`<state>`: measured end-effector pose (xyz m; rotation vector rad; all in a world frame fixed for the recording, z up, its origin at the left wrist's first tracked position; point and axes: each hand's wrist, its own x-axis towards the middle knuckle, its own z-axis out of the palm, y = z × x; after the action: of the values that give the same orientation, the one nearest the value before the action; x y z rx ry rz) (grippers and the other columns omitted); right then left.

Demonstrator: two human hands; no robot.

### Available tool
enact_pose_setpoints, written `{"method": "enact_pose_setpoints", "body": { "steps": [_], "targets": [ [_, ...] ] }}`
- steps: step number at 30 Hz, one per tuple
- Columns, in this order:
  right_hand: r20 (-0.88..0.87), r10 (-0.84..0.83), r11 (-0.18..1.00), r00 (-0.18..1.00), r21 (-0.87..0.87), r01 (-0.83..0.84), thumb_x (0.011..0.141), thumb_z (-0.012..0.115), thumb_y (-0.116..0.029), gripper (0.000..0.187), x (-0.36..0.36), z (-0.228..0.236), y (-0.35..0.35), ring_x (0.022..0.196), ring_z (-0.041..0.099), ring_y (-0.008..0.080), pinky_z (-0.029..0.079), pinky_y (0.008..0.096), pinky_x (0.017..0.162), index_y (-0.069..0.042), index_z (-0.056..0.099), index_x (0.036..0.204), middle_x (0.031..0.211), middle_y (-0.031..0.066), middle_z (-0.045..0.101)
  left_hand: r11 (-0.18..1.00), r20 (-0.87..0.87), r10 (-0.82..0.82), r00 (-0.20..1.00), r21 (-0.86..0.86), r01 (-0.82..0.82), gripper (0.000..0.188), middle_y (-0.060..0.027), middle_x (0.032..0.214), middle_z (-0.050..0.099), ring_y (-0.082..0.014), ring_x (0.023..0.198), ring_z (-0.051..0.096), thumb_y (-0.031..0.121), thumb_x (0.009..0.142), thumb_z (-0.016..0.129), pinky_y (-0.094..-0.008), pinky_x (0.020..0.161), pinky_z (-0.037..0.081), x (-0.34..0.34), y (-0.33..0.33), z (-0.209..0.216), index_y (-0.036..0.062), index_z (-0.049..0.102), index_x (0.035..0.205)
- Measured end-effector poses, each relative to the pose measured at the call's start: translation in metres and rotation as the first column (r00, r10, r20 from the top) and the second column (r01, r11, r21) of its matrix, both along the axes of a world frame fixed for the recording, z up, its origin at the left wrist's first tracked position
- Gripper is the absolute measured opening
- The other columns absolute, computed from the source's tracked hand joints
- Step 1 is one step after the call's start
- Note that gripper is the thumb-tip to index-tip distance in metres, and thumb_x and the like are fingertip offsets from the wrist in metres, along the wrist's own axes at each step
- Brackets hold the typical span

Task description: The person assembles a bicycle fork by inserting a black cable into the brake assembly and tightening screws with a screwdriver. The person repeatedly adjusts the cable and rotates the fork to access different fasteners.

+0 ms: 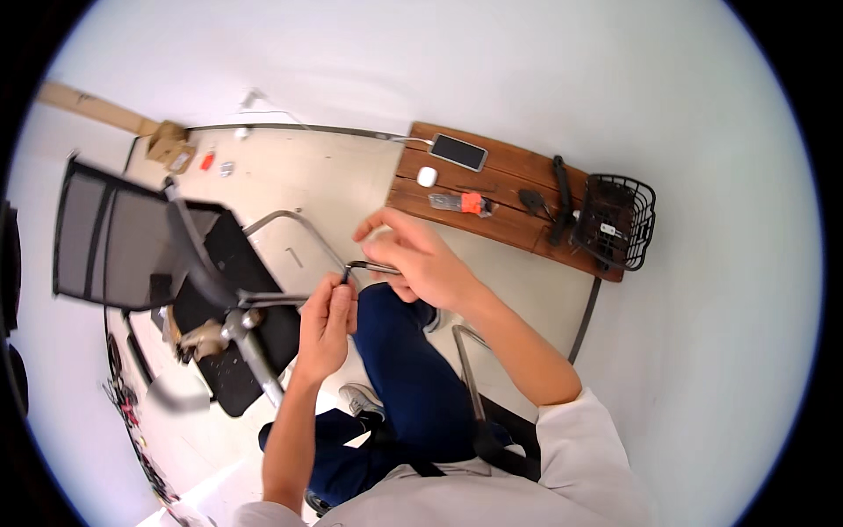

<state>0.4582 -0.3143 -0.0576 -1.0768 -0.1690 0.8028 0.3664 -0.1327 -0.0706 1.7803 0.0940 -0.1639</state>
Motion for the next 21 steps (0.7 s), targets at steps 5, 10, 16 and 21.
{"method": "enact_pose_setpoints", "body": {
  "steps": [5,10,16,21],
  "targets": [
    [0.168,0.226,0.906,0.96,0.325,-0.27,0.096,0.046,-0.025,0.039,-0.072,0.071,0.06,0.077,0.062,0.0165,0.05,0.0285,0.063,0.005,0.058,0.117,0.101,0.0145,0.065,0.641,-0.15,0.342,0.928,-0.685,-0.347,0.026,0.0066,0.06,0.021,-0.0048,0.045,0.018,0.035,0.107,0.039,-0.0237,0.042,0.013,-0.108,0.007,0.07,0.0123,0.047,0.099],
    [0.497,0.199,0.934,0.844,0.165,-0.318,0.088,0.058,-0.004,0.036,-0.158,0.109,0.091,0.093,0.064,0.0176,0.052,0.0319,0.084,0.006,0.057,0.122,0.11,0.0119,0.064,0.399,-0.21,0.392,0.896,-0.838,-0.371,0.02,0.0068,0.063,0.022,-0.0048,0.046,0.017,0.032,0.107,0.039,-0.0223,0.041,0.013,-0.188,0.015,0.105,0.0149,0.047,0.1],
    [0.734,0.158,0.987,0.66,-0.095,-0.131,0.085,0.066,0.004,0.02,-0.209,0.128,0.124,0.087,0.065,0.0125,0.053,0.0269,0.08,0.002,0.064,0.105,0.104,0.0091,0.066,0.38,-0.155,0.396,0.905,-0.87,-0.315,0.021,0.0071,0.063,0.02,-0.0043,0.046,0.016,0.034,0.107,0.04,-0.0219,0.04,0.013,-0.237,0.033,0.108,0.0159,0.045,0.098],
    [0.941,0.078,0.997,0.33,-0.075,-0.022,0.082,0.068,0.004,0.014,-0.229,0.106,0.153,0.087,0.066,0.0128,0.054,0.0273,0.077,0.0,0.065,0.095,0.102,0.0095,0.067,0.326,-0.231,0.333,0.914,-0.881,-0.342,0.025,0.0075,0.063,0.021,-0.0039,0.047,0.017,0.035,0.107,0.039,-0.0224,0.04,0.012,-0.268,0.045,0.104,0.0164,0.043,0.092]
  ]
}}
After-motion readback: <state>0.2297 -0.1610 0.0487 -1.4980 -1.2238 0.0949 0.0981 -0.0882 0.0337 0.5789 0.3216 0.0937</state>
